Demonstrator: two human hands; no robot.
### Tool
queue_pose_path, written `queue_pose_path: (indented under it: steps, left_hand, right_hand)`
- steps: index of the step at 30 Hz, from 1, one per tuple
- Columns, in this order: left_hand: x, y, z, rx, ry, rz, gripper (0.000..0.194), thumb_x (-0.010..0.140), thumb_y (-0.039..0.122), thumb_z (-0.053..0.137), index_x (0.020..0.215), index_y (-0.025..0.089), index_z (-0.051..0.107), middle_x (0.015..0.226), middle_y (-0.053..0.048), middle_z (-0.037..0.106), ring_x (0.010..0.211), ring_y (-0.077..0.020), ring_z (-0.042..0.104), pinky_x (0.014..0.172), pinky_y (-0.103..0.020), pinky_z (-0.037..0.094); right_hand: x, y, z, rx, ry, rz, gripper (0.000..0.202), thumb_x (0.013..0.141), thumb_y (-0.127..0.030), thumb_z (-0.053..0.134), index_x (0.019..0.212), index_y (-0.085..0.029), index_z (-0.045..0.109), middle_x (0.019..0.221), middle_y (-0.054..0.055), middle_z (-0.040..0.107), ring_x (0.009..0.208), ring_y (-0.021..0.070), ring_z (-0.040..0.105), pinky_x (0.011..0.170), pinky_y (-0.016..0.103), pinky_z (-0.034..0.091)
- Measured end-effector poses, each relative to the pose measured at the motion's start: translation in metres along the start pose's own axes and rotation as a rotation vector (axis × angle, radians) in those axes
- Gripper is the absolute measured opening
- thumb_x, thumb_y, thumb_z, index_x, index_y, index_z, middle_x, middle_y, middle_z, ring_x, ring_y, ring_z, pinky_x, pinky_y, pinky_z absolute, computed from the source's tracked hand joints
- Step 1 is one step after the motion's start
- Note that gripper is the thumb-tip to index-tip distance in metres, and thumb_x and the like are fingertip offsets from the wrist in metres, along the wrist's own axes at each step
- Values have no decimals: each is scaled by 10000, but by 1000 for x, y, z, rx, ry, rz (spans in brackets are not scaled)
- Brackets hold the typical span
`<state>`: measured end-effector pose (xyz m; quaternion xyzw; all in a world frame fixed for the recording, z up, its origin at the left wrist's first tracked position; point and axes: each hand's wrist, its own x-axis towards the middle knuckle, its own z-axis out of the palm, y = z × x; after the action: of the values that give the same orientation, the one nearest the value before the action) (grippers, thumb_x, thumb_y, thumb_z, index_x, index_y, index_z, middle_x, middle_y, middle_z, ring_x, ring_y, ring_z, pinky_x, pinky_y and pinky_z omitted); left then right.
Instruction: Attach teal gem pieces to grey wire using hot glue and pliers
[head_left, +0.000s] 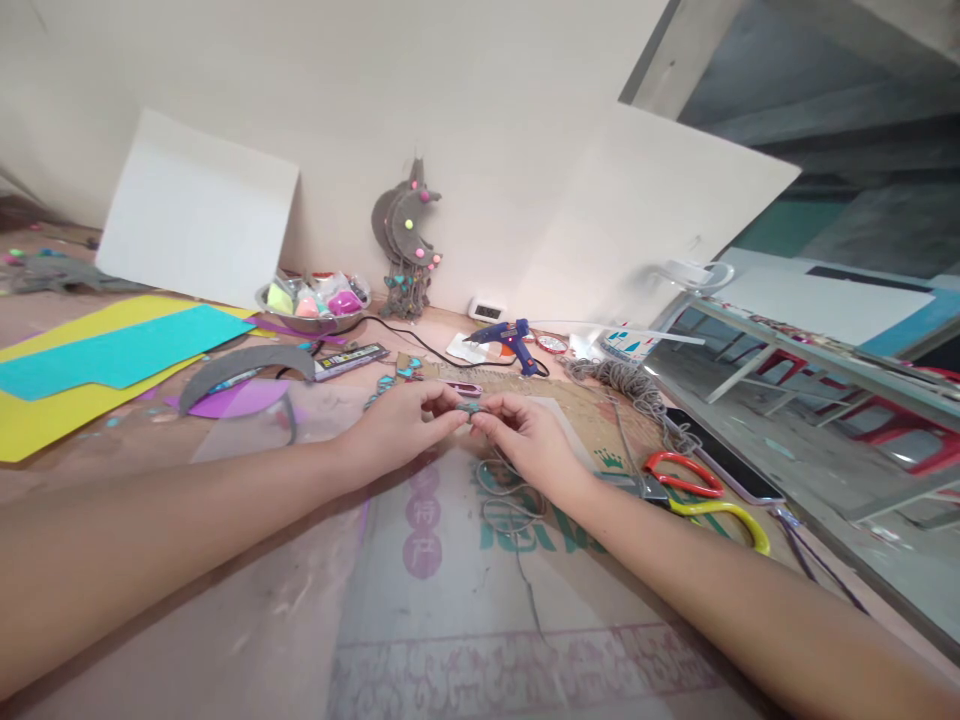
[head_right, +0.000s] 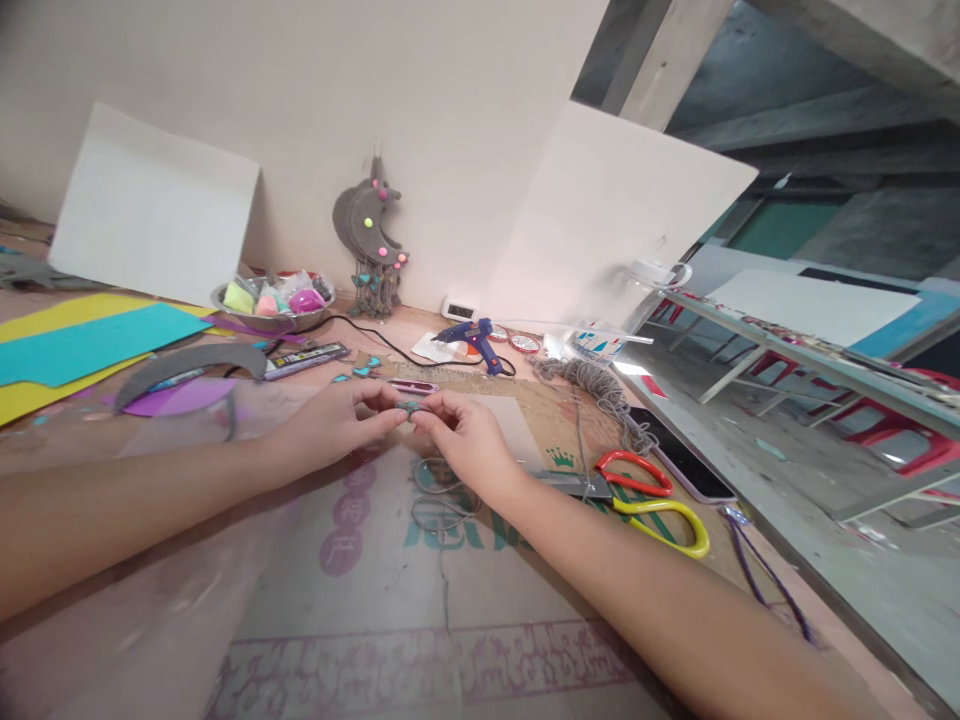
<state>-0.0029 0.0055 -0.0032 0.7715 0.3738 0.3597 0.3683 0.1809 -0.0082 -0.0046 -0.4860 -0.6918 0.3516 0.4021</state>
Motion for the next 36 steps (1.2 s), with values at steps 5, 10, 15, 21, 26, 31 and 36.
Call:
queue_pose_path:
  steps: [5, 10, 15, 21, 26, 31, 36]
  left_hand:
    - [-2, 4, 0, -25, 8, -32, 157, 812, 304, 499, 786, 172, 579, 611, 32, 553, 516, -100, 476, 478, -209, 341]
    - [-2, 4, 0, -43, 24, -33, 148, 814, 308, 505, 769, 177, 554, 563, 50, 517, 509, -101, 475, 501, -213, 359]
    - [0, 0, 0, -22, 3, 12, 158, 813, 304, 520, 766, 162, 572, 704, 18, 588, 596, -104, 512, 537, -210, 373]
    - [0, -1, 0, -49, 1, 17, 218, 838, 356, 499, 824, 164, 601, 742, 12, 603, 622, -105, 508, 555, -208, 376]
    - [0, -1, 3, -50, -2, -26, 184, 822, 331, 512, 811, 160, 577, 736, 11, 594, 612, -106, 520, 547, -208, 383]
    - [1, -3, 3, -70, -3, -51, 181, 824, 340, 502, 796, 166, 546, 662, 33, 539, 553, -93, 480, 502, -198, 358]
    - [1, -2, 3, -82, -4, -51, 195, 817, 349, 518, 823, 158, 555, 701, 21, 552, 581, -98, 485, 524, -203, 368]
  right_hand:
    - [-1, -1, 0, 37, 18, 14, 236, 792, -408, 575, 893, -195, 563, 567, -54, 487, 460, 84, 383, 435, 218, 300]
    - [-2, -4, 0, 10, 40, 10, 229, 792, -383, 580, 915, -190, 571, 574, -57, 451, 475, 86, 387, 439, 219, 303]
    - [-1, -1, 0, -31, 15, -28, 209, 772, -380, 589, 856, -189, 583, 566, -57, 431, 496, 93, 383, 465, 227, 310]
    - [0, 1, -1, -38, -3, -22, 226, 775, -420, 572, 800, -196, 576, 581, -53, 438, 488, 90, 360, 481, 230, 312]
    - [-1, 2, 0, -37, 5, -11, 213, 771, -412, 576, 783, -200, 567, 582, -48, 434, 507, 100, 374, 475, 231, 317]
    - [-2, -2, 0, -13, 1, 16, 211, 772, -407, 570, 818, -202, 558, 565, -53, 437, 492, 102, 382, 463, 231, 313]
    - [-1, -1, 0, -19, 4, 9, 197, 787, -390, 558, 814, -195, 557, 563, -49, 460, 496, 99, 383, 467, 227, 312]
